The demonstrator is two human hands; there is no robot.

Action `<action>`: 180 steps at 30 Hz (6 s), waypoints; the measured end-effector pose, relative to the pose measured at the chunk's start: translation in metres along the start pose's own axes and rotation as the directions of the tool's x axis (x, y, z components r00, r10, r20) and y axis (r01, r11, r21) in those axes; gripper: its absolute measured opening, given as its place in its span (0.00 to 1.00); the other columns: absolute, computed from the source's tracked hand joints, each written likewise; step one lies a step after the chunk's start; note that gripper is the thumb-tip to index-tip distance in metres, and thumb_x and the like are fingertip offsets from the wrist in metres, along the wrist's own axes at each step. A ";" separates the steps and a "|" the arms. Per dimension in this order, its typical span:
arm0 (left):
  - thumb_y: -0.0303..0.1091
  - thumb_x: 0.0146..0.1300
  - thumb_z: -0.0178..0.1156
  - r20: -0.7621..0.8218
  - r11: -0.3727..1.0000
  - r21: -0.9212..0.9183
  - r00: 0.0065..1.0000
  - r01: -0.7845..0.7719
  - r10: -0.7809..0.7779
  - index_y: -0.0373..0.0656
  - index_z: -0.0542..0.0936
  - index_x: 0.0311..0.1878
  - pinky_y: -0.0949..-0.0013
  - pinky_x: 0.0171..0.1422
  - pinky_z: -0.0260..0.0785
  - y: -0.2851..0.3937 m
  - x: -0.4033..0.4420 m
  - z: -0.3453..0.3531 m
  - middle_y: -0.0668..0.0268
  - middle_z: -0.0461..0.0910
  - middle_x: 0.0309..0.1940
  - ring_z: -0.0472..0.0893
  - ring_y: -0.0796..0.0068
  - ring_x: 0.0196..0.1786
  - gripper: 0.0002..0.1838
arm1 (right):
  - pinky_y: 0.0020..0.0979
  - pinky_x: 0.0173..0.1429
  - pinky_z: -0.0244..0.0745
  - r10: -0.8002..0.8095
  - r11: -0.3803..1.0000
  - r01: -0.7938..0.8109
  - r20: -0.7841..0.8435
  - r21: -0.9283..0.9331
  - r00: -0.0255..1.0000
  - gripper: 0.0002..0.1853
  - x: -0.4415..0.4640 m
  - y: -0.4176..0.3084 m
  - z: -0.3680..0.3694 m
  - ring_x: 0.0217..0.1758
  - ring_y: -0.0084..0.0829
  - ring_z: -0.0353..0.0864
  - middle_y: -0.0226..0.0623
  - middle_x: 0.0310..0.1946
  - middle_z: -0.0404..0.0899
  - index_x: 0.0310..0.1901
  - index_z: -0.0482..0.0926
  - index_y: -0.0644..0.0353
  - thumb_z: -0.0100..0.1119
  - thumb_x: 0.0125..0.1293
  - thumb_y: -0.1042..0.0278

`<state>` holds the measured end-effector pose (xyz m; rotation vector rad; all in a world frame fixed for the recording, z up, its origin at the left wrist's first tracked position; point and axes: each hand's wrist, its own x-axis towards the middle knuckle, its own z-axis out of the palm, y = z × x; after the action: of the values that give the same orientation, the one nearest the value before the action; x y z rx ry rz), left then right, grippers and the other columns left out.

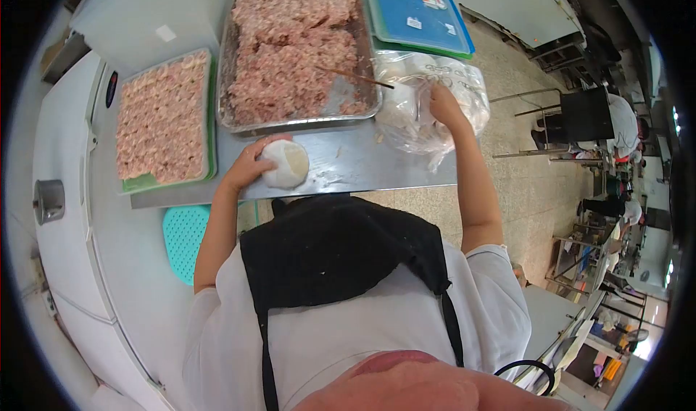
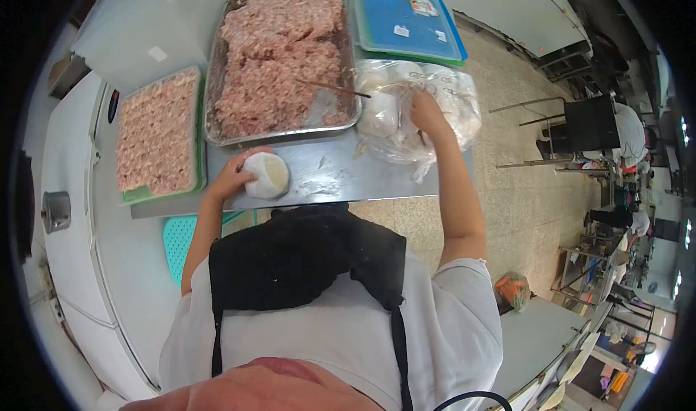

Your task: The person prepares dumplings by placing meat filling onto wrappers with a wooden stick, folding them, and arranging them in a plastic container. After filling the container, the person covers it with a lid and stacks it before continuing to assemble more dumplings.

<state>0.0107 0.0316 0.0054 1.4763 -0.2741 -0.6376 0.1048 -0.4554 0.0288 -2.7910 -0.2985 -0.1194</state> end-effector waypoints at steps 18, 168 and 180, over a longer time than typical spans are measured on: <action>0.34 0.41 0.75 -0.115 0.783 0.576 0.925 -0.234 0.362 0.46 0.59 0.73 0.59 0.72 0.60 0.016 -0.023 0.042 0.51 0.66 0.66 0.69 0.53 0.67 0.54 | 0.44 0.52 0.75 -0.298 0.842 0.195 0.131 0.503 0.946 0.20 -0.054 -0.252 0.051 0.47 0.51 0.82 0.49 0.42 0.82 0.53 0.77 0.62 0.57 0.67 0.56; 0.85 0.54 0.30 -0.152 0.308 -0.930 0.973 -0.201 0.176 0.45 0.52 0.77 0.34 0.74 0.48 0.104 0.059 0.114 0.53 0.56 0.74 0.58 0.49 0.75 0.59 | 0.45 0.48 0.76 -0.656 0.612 0.505 0.033 0.609 0.754 0.19 0.012 -0.220 0.000 0.46 0.46 0.82 0.51 0.45 0.82 0.51 0.81 0.49 0.60 0.60 0.52; 0.79 0.62 0.30 -0.268 0.550 -0.783 0.956 -0.289 0.121 0.45 0.54 0.76 0.51 0.77 0.51 0.103 0.039 0.086 0.54 0.57 0.74 0.59 0.54 0.74 0.52 | 0.45 0.43 0.76 -0.685 0.666 0.676 -0.099 0.317 0.721 0.15 0.034 -0.233 0.006 0.41 0.44 0.80 0.39 0.35 0.78 0.52 0.78 0.49 0.57 0.64 0.63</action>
<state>0.0187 -0.0647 0.1061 0.5576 0.0186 -0.3360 0.0868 -0.2319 0.1005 -2.1992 -1.2497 -0.1810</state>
